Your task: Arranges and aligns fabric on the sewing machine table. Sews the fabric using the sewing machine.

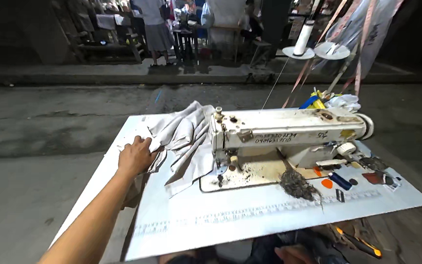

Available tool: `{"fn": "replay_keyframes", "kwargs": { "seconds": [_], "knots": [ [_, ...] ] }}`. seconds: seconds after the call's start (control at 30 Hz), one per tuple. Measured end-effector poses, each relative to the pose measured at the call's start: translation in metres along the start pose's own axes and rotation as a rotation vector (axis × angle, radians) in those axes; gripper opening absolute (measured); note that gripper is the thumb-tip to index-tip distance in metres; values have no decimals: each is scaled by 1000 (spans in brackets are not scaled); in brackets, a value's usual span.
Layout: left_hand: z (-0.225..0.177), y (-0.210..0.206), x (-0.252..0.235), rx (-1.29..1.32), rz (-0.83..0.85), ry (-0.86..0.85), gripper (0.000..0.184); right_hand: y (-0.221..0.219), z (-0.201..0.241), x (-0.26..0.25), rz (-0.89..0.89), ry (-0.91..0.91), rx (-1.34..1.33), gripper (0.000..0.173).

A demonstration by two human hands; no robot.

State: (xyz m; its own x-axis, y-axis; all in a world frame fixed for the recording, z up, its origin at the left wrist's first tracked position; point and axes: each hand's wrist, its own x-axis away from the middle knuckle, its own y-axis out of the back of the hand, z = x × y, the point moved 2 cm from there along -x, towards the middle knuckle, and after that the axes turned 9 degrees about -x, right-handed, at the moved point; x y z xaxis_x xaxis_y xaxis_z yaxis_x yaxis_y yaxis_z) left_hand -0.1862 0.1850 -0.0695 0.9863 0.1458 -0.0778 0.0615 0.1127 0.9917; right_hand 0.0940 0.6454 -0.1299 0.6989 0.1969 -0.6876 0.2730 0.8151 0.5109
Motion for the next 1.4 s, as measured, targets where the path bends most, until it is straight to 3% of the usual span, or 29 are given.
{"fn": "replay_keyframes", "kwargs": {
  "seconds": [0.07,0.13,0.23,0.3,0.37,0.47,0.57,0.63,0.7,0.77,0.83,0.9,0.93,1.03,1.13,1.4],
  "knots": [
    [0,10,48,-78,83,-41,43,-9,7,4,50,-28,-66,17],
    [-9,27,110,-161,298,-41,42,-18,19,16,98,-140,-167,17],
    [-43,64,196,-343,715,-76,42,-28,37,25,283,-556,-432,28],
    [-66,77,242,-344,914,-226,42,-32,42,26,424,-822,-623,46],
    [-89,77,274,-146,985,-464,40,-36,37,23,383,-884,-757,59],
    [-141,48,310,385,1005,-787,38,-29,24,-6,78,-823,-740,53],
    [-224,15,336,749,1091,-896,36,-4,-15,-46,11,-891,-483,55],
    [-266,1,343,935,1047,-917,34,13,-37,-62,115,-930,-306,53],
    [-277,14,341,971,904,-974,36,24,-50,-69,189,-959,-233,50],
    [-254,51,333,794,711,-1009,38,30,-53,-66,210,-940,-205,50],
    [-218,79,300,729,369,-949,27,26,-51,-64,194,-910,-175,51],
    [-191,76,243,705,6,-775,27,21,-48,-62,172,-870,-117,52],
    [-180,62,214,645,-88,-693,28,19,-44,-61,163,-850,-86,51],
    [-159,16,165,407,-47,-643,47,16,-31,-56,190,-763,23,55],
    [-146,-12,162,310,-65,-719,55,16,-21,-47,236,-721,7,58],
    [-136,-16,165,227,-38,-745,67,20,-19,-51,267,-755,-190,46]
  ]
}}
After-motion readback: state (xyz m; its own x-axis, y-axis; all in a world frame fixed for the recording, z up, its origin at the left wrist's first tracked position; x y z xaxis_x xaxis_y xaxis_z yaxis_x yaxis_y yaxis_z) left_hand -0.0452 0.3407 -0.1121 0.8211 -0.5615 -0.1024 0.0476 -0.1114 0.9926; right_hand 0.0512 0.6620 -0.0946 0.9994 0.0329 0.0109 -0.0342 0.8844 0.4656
